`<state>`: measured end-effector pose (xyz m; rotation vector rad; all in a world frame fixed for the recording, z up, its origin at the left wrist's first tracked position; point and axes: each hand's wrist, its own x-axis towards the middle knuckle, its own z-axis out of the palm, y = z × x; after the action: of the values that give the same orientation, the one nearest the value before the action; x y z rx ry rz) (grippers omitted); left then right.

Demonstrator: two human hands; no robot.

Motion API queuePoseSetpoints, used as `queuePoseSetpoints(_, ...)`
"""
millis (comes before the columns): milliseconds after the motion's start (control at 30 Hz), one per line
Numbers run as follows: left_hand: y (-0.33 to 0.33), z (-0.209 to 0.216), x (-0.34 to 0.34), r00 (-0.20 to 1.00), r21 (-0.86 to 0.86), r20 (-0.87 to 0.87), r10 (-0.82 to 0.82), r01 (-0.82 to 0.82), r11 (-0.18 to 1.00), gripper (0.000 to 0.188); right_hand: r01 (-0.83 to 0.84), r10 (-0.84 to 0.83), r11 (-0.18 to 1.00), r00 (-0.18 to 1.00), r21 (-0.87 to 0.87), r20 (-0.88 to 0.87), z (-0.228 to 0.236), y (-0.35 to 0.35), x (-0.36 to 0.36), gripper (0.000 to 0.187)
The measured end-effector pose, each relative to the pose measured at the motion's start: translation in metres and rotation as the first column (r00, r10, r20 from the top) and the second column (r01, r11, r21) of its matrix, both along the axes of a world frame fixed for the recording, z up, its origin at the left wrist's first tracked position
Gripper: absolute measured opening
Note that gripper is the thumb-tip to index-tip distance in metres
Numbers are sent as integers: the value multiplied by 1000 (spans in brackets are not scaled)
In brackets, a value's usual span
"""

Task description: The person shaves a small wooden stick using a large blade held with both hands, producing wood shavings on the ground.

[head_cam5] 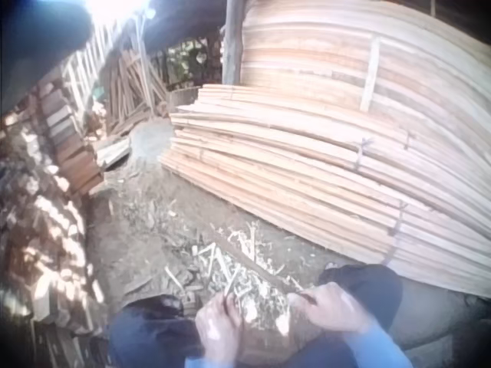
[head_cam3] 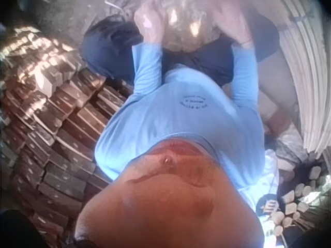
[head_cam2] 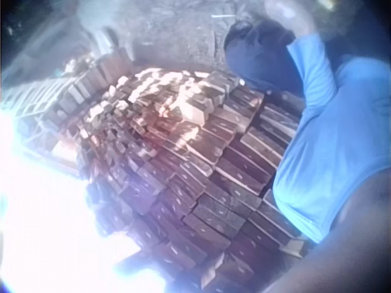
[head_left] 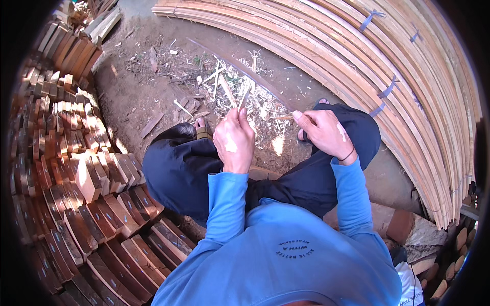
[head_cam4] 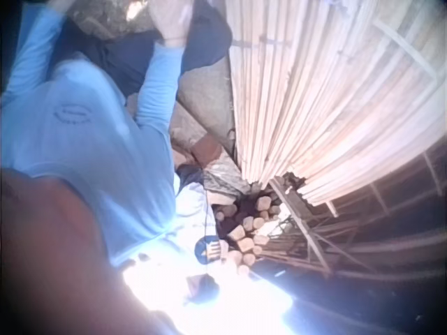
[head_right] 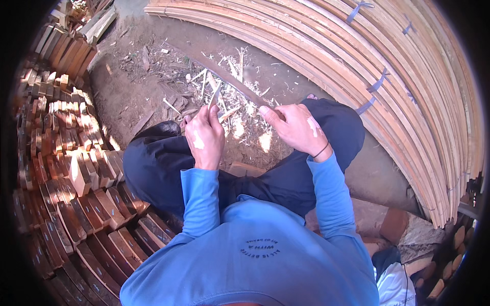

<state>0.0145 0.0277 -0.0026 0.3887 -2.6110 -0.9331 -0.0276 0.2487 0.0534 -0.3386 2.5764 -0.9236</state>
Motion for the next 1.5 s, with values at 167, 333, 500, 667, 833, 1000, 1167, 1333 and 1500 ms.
queuePoseSetpoints(167,0,-3,0,998,-20,-68,-13,12,1000,19,-111,111,994,993,7,-32,24,-7,22,55)
queuePoseSetpoints(333,3,-6,1,999,6,5,-35,35,999,20,-50,91,988,955,147,-283,-2,-12,16,60)
queuePoseSetpoints(500,0,-11,-2,999,-16,29,-20,20,1000,20,-75,109,969,985,233,-135,-6,-25,-9,66)
queuePoseSetpoints(667,-2,10,2,997,233,-71,-19,35,972,25,107,-79,973,987,205,-143,-25,-22,-55,73)
queuePoseSetpoints(833,-14,-6,-1,999,854,-11,-46,33,519,34,437,-368,888,862,-144,348,-28,1,-48,62)
queuePoseSetpoints(1000,-13,7,0,992,935,-7,-126,51,350,33,515,-212,744,786,-426,581,-31,19,-34,43)
queuePoseSetpoints(1167,-13,0,-3,993,931,-24,-113,63,359,33,507,-258,768,804,-391,536,-31,18,-25,50)
queuePoseSetpoints(1333,-8,-10,-6,993,837,-64,-95,105,537,33,292,-117,834,923,-468,367,-22,19,-18,58)
queuePoseSetpoints(1500,-7,-6,-8,999,602,-14,-32,34,798,34,-88,70,975,993,-203,-98,-19,16,-8,61)
